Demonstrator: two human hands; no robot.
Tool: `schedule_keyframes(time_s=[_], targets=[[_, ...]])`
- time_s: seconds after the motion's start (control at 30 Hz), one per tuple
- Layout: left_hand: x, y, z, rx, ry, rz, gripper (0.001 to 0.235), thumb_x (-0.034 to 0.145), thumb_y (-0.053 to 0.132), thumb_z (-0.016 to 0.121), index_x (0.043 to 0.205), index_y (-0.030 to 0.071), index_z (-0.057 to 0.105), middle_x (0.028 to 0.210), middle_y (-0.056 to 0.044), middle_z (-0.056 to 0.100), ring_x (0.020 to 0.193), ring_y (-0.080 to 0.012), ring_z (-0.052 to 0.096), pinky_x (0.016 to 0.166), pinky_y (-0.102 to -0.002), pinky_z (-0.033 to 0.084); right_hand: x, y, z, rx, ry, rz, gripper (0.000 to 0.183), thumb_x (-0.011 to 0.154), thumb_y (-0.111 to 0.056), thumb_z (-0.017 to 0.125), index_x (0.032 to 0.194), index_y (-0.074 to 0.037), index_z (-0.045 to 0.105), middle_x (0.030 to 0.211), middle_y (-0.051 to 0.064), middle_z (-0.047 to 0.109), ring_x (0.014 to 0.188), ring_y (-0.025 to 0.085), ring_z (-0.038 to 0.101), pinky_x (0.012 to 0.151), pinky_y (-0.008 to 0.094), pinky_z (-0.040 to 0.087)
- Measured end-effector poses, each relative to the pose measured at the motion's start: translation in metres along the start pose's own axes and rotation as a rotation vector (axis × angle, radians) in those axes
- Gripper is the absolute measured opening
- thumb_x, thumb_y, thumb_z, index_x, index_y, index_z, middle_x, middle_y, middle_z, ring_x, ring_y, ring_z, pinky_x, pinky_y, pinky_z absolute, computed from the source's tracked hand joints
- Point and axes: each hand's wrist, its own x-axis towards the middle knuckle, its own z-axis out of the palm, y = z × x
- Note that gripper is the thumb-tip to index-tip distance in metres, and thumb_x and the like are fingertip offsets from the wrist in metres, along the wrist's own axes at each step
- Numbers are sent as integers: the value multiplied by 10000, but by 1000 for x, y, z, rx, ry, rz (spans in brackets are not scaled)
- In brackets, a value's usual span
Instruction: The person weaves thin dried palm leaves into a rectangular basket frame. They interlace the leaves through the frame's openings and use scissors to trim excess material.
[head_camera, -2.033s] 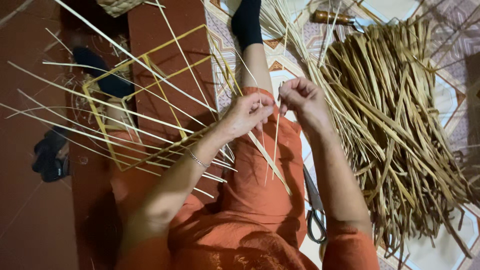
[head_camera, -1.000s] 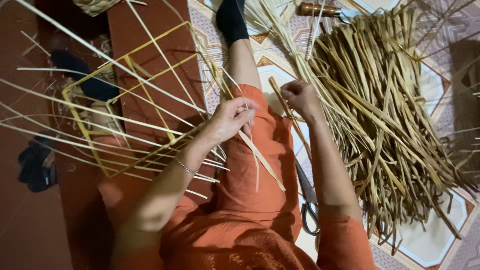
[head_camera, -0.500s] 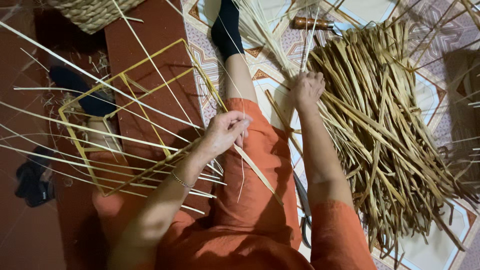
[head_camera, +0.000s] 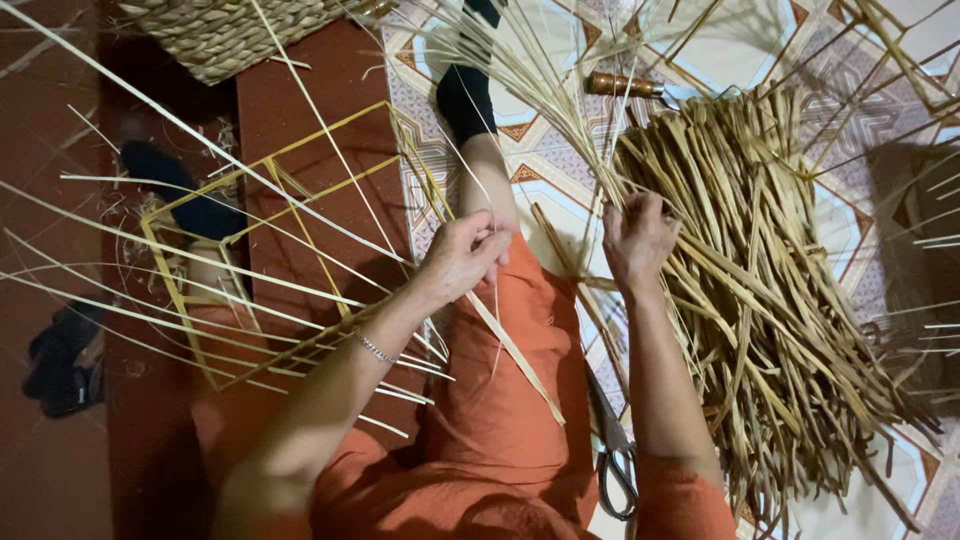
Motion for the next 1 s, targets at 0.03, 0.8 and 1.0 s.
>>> schedule_keyframes(time_s=[0.03,0.8,1.0], targets=[[4,3,1,18,13,1,220,1008,119,601,1134,-50,664,766,-52,689,544,-77,616,481,-225,520,-4,-10,-11,68,-15,21,232,957,-173,722,1091,-70,563,789,41,622,712,225,573,897,496,406],[41,35,-4,-293,320,158,164,974,157,671,925,14,609,692,-33,652,518,-69,593,467,-216,520,-38,-64,-50,780,-72,246,316,886,-125,832,1090,-40,606,996,46,653,843,116,638,733,287,595],[35,34,-5,-362,326,162,205,985,185,694,899,10,632,704,-35,662,543,-63,584,515,-209,499,-18,-83,-73,871,-284,502,214,937,-245,751,1060,-73,712,877,34,708,791,116,647,770,348,556]])
